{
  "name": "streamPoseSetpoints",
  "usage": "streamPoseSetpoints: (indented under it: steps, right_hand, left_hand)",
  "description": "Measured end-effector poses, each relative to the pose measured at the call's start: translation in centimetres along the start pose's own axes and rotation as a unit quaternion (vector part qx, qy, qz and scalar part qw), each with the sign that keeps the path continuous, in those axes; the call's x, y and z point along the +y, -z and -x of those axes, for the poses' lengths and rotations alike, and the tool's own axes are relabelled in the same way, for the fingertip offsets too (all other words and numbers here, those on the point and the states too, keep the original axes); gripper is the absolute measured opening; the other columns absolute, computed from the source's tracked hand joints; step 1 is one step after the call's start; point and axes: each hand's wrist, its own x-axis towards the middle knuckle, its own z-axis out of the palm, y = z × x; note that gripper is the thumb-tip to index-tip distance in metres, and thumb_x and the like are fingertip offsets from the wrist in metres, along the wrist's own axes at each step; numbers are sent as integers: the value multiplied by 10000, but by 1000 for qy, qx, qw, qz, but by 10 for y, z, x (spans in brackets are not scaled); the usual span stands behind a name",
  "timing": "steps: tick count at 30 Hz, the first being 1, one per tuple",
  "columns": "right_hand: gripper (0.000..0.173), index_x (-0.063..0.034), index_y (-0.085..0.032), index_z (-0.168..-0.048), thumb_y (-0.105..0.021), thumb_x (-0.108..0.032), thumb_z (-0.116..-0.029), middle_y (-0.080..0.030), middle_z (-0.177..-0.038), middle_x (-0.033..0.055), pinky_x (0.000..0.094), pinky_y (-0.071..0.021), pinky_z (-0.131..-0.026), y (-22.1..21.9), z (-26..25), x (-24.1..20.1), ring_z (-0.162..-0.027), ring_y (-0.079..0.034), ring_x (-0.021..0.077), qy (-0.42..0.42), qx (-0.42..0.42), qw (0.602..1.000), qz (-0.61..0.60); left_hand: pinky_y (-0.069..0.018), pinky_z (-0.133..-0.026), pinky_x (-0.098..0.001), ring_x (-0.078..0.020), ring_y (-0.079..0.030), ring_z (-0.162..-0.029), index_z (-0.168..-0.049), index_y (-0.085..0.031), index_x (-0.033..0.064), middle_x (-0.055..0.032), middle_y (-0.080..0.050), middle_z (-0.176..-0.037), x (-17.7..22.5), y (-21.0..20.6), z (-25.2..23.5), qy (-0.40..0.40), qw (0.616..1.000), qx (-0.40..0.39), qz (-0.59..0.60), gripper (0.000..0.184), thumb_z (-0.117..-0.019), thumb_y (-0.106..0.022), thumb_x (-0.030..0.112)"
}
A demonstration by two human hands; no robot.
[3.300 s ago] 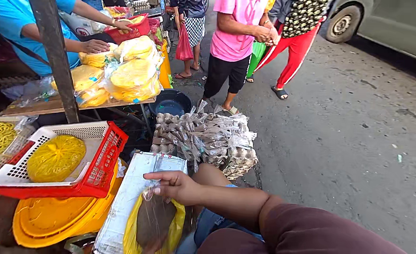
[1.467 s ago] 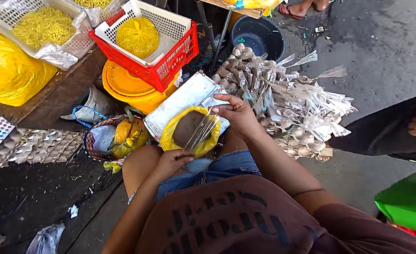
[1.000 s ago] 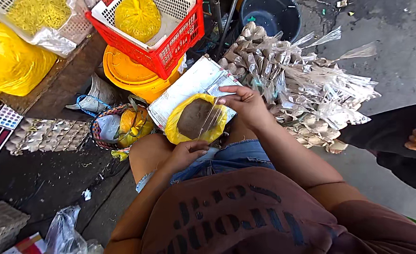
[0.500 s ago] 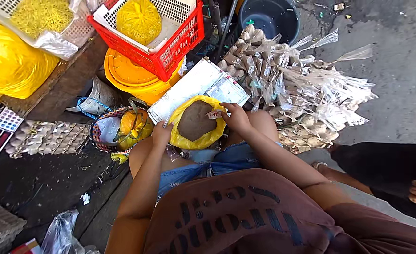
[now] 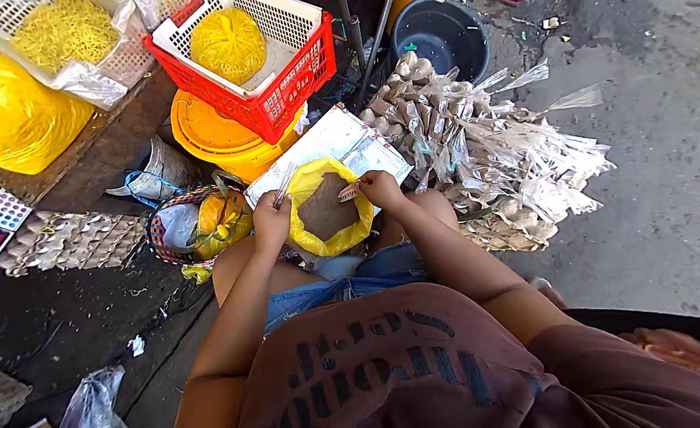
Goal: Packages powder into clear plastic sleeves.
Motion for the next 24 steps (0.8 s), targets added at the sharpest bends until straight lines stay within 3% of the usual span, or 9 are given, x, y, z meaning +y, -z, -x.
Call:
streamPoseSetpoints:
  steps: [2,6,9,13,17,19,20,22,24]
  right_hand:
    - [191,-8,-728,-1016,-620,-164,-993,-700,-934,208,612,-520,-783,6,12,-15,-874,-675,380,22,25,999,-2]
    - [170,28,-733,-965,-640,-114,-960,-697,-1005,226,588,-514,-887,13,14,-29,-993,-663,397,110,72,991,27]
    - [188,42,-734,-957,-636,-118,-946,-704,-1036,234,569,-501,-930,21,10,-33,-1043,-654,403,139,107,983,49]
    - [206,45,-730,-999,-608,-119,-975,-704,-1095,240,585,-472,-990,16,-8,-16,-1117,-636,421,127,94,983,97]
    - [214,23,-731,-1087,-581,-109,-1011,-696,-1171,238,583,-476,-1017,12,-10,-5,-1172,-625,428,125,95,981,117]
    - [213,14,-729,-1103,-570,-84,-1002,-696,-1171,236,580,-498,-984,8,-4,-9,-1143,-639,435,163,137,969,123]
    - [220,10,-725,-1119,-558,-74,-1003,-700,-1157,234,576,-506,-971,5,-2,-13,-1132,-645,436,176,145,965,127]
    - [237,6,-711,-1160,-538,-47,-1007,-705,-1132,239,579,-517,-959,-3,-1,-20,-1127,-650,443,182,119,964,152]
    - [260,2,-686,-1196,-520,-4,-995,-694,-1137,251,599,-511,-959,-14,-5,-23,-1150,-633,457,146,60,970,187]
  left_hand:
    - [-537,-825,-471,-245,-653,-859,-1097,-691,-5,-157,-680,-991,4,9,-2,2,1000,18,13,217,-1024,-634,192]
    - [-535,-756,-380,-164,-622,-762,-1074,-691,-3,-118,-675,-923,0,21,-4,-14,998,51,44,193,-1008,-661,176]
    - [-522,-732,-376,-160,-602,-736,-1073,-688,-6,-116,-665,-894,-11,23,-12,-15,996,71,48,199,-1009,-661,180]
    - [-507,-835,-474,-264,-633,-859,-1085,-679,-44,-188,-672,-941,-28,23,-29,28,999,39,15,225,-1015,-645,168]
    - [-514,-918,-547,-341,-663,-999,-1251,-637,-15,-228,-675,-1122,-31,29,-20,50,998,6,-26,347,-1030,-635,253]
    - [-499,-973,-550,-369,-636,-1103,-1301,-615,-29,-246,-632,-1236,-36,28,-10,3,998,37,-58,369,-1063,-563,247]
    - [-499,-993,-540,-373,-628,-1138,-1312,-615,-38,-251,-624,-1257,-41,24,-6,-38,995,57,-69,338,-1068,-521,177]
    - [-498,-1031,-520,-371,-624,-1187,-1334,-616,-45,-259,-626,-1280,-48,14,1,-117,988,64,-76,349,-1025,-469,24]
    - [-516,-1017,-505,-354,-645,-1150,-1310,-646,-36,-245,-656,-1219,-56,2,6,-181,980,36,-78,350,-1000,-485,-18]
